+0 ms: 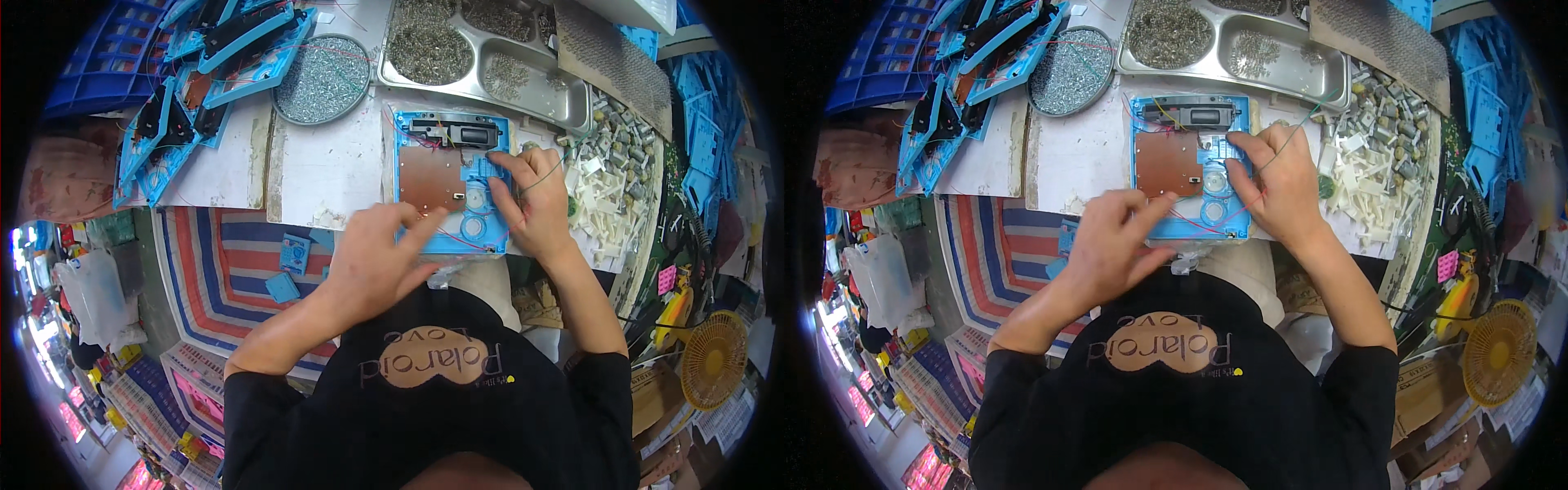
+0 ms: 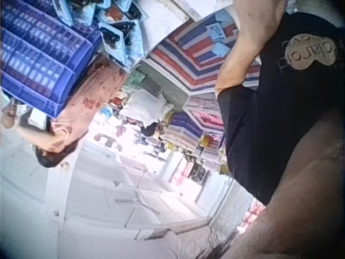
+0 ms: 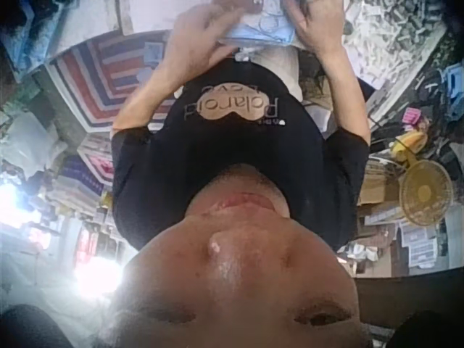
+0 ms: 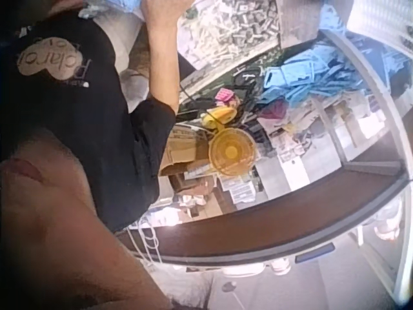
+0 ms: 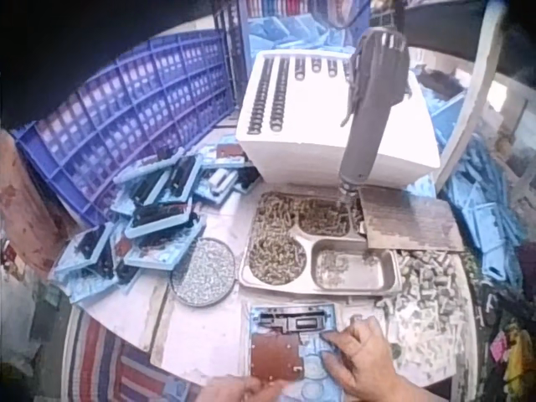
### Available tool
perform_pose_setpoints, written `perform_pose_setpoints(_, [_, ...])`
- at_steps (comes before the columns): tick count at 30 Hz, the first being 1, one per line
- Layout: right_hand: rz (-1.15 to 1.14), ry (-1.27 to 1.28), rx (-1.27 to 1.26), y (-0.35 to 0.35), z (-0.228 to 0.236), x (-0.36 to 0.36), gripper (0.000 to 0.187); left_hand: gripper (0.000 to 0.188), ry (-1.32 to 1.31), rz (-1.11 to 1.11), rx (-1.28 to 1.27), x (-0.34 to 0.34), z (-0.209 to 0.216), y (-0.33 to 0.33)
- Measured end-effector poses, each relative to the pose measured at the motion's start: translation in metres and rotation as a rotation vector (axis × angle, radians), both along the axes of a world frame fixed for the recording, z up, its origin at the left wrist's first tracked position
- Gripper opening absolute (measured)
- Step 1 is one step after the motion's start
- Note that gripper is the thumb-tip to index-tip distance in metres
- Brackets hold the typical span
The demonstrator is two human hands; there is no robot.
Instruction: Soldering internal components and assembling the plastic casing of a blue electronic device.
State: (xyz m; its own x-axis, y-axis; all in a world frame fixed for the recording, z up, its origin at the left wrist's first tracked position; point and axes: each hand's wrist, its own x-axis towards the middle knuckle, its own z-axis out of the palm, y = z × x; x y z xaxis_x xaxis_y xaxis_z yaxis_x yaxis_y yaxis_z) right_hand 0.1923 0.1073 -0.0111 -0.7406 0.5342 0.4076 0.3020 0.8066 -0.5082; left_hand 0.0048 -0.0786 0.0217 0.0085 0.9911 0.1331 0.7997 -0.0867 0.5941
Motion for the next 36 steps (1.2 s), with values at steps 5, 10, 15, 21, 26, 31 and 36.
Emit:
perform_pose_setpoints(5, [0.075, 0.003, -0.294, -0.005, 0.013, 0.025, 0.021, 0.051, 0.023, -0.118, -0.047, 0.004, -0.006, 0.002])
perform_pose_setpoints(10, [0.352, 0.020, -0.133, -0.043, 0.030, 0.038, 0.023, 0.049, -0.080, -0.073, 0.062, 0.015, -0.002, 0.012])
perform_pose_setpoints(15, [0.539, 0.043, -0.305, -0.057, 0.043, 0.024, 0.024, 0.038, -0.093, -0.224, 0.182, 0.020, -0.021, 0.019])
perform_pose_setpoints(21, [0.519, 0.050, -0.365, -0.041, 0.038, 0.029, 0.028, 0.032, -0.103, -0.201, 0.209, 0.015, -0.032, 0.010])
perform_pose_setpoints(26, [0.479, 0.096, -0.338, -0.033, 0.042, 0.025, 0.033, 0.037, -0.113, -0.195, 0.265, 0.009, -0.032, 0.007])
perform_pose_setpoints(31, [0.240, -0.076, -0.417, -0.019, 0.037, 0.041, 0.047, 0.040, -0.099, -0.144, 0.250, 0.002, -0.026, -0.002])
perform_pose_setpoints(36, [-0.139, -0.220, -0.618, -0.025, 0.030, 0.033, 0.040, 0.041, -0.150, -0.178, 0.155, -0.006, -0.022, -0.011])
